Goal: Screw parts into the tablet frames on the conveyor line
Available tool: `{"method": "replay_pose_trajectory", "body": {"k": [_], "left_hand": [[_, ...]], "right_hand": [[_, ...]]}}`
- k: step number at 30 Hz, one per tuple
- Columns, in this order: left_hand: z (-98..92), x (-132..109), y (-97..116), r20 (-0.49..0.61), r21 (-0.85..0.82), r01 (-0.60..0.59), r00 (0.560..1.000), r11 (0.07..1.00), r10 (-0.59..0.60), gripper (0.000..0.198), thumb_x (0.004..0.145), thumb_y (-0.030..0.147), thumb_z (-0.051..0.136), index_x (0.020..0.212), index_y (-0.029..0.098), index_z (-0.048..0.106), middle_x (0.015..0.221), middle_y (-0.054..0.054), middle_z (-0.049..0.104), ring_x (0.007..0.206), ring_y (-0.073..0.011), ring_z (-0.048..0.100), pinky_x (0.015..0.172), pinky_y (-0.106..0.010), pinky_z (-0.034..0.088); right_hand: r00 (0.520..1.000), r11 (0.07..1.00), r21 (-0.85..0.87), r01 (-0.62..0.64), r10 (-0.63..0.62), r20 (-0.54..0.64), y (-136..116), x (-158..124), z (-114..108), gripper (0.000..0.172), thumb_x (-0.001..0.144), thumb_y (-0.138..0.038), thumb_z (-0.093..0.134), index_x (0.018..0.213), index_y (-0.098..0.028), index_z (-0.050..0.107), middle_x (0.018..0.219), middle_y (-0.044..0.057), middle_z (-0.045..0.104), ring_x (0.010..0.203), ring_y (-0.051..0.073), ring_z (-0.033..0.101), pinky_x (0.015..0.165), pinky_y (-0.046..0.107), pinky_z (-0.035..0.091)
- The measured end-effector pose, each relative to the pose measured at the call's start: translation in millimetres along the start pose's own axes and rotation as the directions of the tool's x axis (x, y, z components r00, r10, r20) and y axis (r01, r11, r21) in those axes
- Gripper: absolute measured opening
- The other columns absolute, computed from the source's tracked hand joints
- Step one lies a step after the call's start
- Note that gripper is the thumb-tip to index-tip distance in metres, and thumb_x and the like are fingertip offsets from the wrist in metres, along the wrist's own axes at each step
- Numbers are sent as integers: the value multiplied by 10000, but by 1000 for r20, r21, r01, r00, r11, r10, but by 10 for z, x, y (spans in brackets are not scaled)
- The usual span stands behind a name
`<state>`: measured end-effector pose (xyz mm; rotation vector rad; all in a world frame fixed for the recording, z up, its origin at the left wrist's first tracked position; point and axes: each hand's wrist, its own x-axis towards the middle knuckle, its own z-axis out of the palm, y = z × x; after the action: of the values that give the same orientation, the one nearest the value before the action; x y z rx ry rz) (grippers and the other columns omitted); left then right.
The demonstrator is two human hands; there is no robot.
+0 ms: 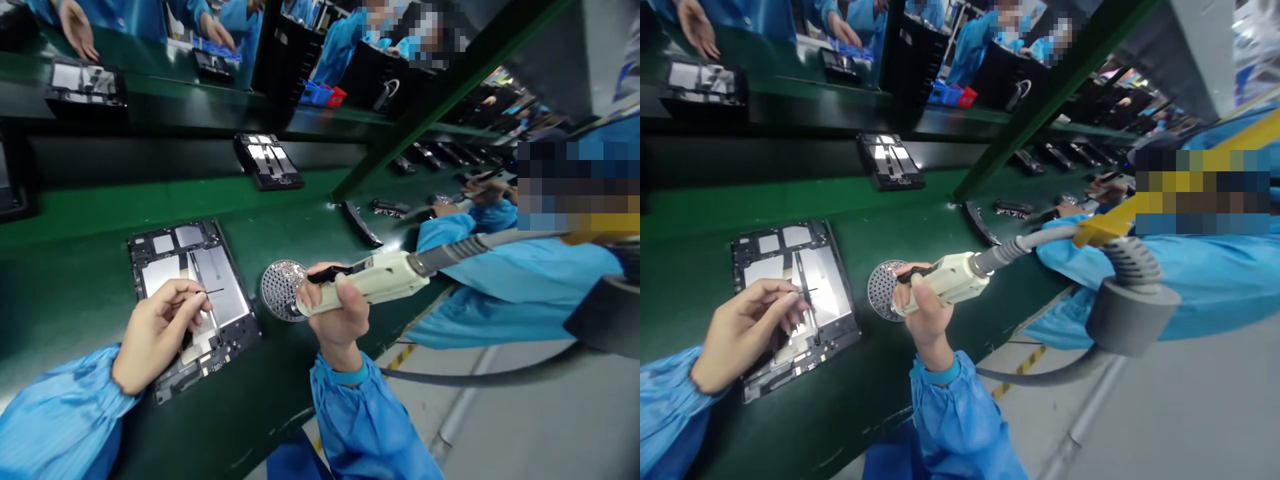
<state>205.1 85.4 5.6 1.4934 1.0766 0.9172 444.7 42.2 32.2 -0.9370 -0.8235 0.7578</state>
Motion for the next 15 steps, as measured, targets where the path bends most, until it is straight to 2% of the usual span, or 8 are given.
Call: {"method": "replay_pose_trajectory", "body": {"k": [12, 15], "left_hand": [[25, -50, 46, -9, -36, 37, 999, 999, -38, 199, 936, 400, 680, 970, 204, 680, 768, -47, 761, 579, -147, 664, 522, -234, 568], [2, -28, 96, -37, -61, 38, 999, 997, -40, 219, 913, 413, 695, 938, 196, 685, 831, -63, 775, 567, -141, 651, 524, -246, 565]], "right_hand": [[998, 997, -44, -55, 55, -7, 52, 17, 10, 352, 775, -542, 762, 734, -197, 702, 401, -62, 456, 330, 114, 405, 357, 256, 338], [998, 997, -50, -57, 57, -8, 69, 19, 15, 358, 765, -546, 769, 717, -196, 706, 396, -57, 456, 327, 120, 415, 347, 256, 332]]}}
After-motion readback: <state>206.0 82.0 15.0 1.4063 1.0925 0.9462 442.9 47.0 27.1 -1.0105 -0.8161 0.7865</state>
